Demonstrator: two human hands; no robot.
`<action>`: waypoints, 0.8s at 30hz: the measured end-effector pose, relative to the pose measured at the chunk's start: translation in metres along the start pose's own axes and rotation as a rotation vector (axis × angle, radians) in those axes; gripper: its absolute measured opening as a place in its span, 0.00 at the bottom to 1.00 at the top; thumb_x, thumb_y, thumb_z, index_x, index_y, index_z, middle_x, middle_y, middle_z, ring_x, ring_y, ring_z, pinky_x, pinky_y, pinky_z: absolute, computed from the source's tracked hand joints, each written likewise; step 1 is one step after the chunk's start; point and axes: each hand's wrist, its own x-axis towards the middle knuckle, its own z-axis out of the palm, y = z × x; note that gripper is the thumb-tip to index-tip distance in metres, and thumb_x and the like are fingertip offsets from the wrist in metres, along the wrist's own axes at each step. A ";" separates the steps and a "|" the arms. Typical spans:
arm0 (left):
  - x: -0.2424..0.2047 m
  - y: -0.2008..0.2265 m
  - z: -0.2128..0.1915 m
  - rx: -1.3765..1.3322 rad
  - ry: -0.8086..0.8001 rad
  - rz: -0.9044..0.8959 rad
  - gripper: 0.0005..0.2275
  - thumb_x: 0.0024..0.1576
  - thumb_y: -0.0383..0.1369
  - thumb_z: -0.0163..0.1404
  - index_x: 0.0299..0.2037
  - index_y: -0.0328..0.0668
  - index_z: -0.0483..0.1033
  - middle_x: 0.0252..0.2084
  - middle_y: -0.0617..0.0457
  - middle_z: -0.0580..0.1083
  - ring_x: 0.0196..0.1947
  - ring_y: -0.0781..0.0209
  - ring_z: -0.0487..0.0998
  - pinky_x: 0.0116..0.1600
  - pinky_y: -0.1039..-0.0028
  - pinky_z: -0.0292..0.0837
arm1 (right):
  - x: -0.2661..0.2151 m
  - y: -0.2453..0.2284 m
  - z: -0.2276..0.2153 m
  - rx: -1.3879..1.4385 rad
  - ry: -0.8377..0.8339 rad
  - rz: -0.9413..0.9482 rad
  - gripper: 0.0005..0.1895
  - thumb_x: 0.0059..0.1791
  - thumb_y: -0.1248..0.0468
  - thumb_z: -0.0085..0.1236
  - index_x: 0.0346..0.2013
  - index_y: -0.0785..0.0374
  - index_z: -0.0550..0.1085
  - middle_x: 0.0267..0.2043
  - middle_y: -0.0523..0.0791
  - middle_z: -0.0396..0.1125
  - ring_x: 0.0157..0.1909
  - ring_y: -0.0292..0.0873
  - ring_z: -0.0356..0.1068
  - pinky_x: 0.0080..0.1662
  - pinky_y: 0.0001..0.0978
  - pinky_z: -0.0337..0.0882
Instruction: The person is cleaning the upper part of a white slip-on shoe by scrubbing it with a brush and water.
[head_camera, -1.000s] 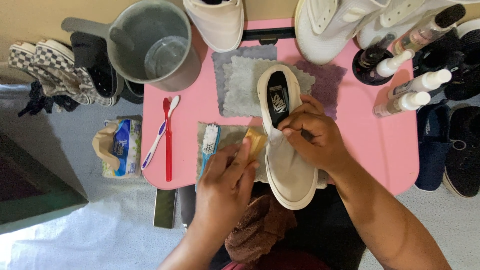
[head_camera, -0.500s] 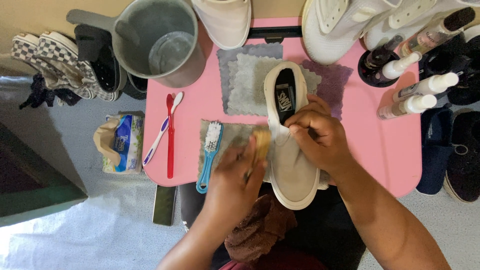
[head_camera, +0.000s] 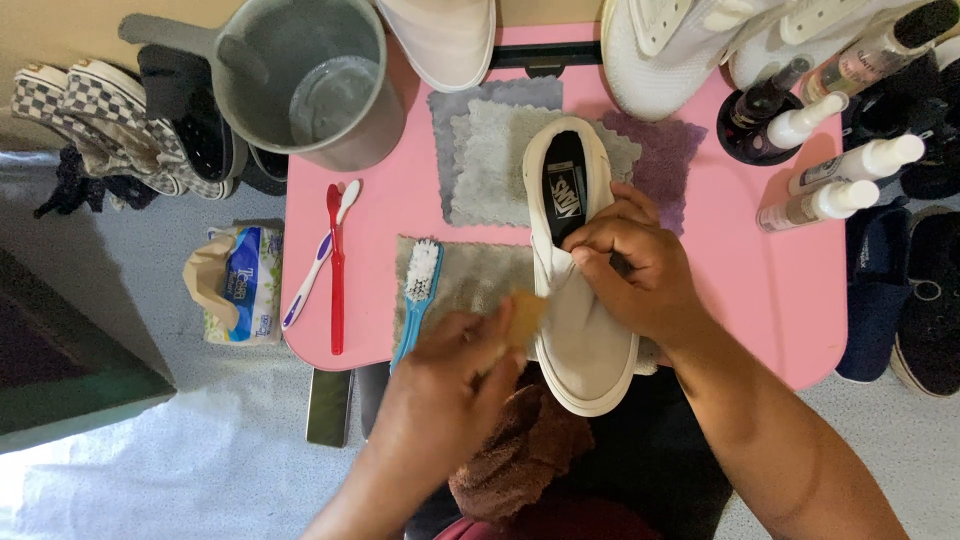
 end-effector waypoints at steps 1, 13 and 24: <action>0.004 -0.006 0.007 -0.001 0.001 -0.004 0.19 0.59 0.29 0.56 0.61 0.34 0.75 0.40 0.46 0.75 0.38 0.51 0.78 0.39 0.65 0.74 | -0.001 0.000 0.001 0.001 -0.004 0.001 0.06 0.54 0.66 0.55 0.33 0.60 0.76 0.39 0.41 0.76 0.44 0.39 0.72 0.77 0.53 0.52; 0.003 0.011 0.012 0.251 0.106 0.145 0.18 0.63 0.30 0.56 0.63 0.37 0.72 0.45 0.48 0.71 0.42 0.45 0.73 0.37 0.59 0.75 | -0.001 0.001 0.005 0.018 0.004 0.035 0.10 0.54 0.62 0.57 0.29 0.58 0.78 0.39 0.40 0.77 0.43 0.36 0.74 0.76 0.50 0.52; 0.005 0.000 0.026 0.280 0.204 0.244 0.23 0.65 0.32 0.59 0.70 0.47 0.68 0.58 0.45 0.72 0.49 0.45 0.78 0.51 0.60 0.82 | 0.000 0.006 -0.005 0.116 -0.050 -0.060 0.09 0.53 0.63 0.49 0.37 0.58 0.78 0.45 0.42 0.78 0.48 0.40 0.73 0.76 0.50 0.49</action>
